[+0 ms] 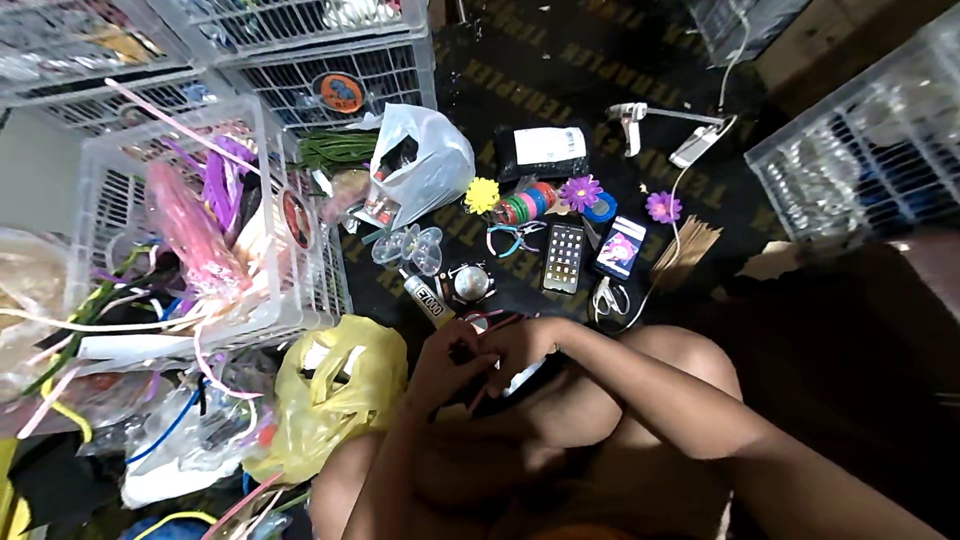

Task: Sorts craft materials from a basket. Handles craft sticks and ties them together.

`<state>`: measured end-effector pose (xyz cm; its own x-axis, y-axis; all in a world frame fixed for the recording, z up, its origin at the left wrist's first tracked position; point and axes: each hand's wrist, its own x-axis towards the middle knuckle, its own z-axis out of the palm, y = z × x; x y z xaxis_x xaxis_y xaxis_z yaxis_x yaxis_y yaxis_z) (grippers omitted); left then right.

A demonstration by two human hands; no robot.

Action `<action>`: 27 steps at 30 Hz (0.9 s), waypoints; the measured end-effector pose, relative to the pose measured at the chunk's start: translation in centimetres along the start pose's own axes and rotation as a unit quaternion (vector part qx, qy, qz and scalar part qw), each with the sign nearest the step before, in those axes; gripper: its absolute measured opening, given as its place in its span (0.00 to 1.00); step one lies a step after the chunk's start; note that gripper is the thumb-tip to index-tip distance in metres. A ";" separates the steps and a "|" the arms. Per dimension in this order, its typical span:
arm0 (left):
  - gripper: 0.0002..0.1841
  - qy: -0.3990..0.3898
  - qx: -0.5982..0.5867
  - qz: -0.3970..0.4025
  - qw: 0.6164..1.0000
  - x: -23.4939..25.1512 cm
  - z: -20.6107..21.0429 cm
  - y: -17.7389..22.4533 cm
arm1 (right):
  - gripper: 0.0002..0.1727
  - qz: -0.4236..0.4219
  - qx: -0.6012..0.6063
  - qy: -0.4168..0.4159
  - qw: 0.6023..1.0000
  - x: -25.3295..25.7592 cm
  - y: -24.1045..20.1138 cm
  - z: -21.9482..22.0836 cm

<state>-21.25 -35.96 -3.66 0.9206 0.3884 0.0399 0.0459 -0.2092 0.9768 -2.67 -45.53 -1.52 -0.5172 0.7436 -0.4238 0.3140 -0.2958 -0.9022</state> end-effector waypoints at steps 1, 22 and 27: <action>0.16 -0.012 -0.002 -0.016 1.000 0.0 0.1 0.3 | 0.17 0.011 0.008 -0.003 1.000 -0.2 -0.3 0.0; 0.17 0.096 0.052 -0.031 0.994 -0.2 1.2 0.5 | 0.11 0.009 0.091 -0.014 0.996 -0.3 0.3 -0.3; 0.19 0.032 0.004 -0.066 0.997 0.1 0.9 1.0 | 0.05 -0.029 0.137 -0.057 0.989 0.3 1.5 -0.3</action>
<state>-20.80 -36.97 -2.84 0.8793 0.4703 -0.0756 0.1685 -0.1587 0.9728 -2.13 -45.56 -2.95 -0.6197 0.6964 -0.3620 0.0617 -0.4166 -0.9070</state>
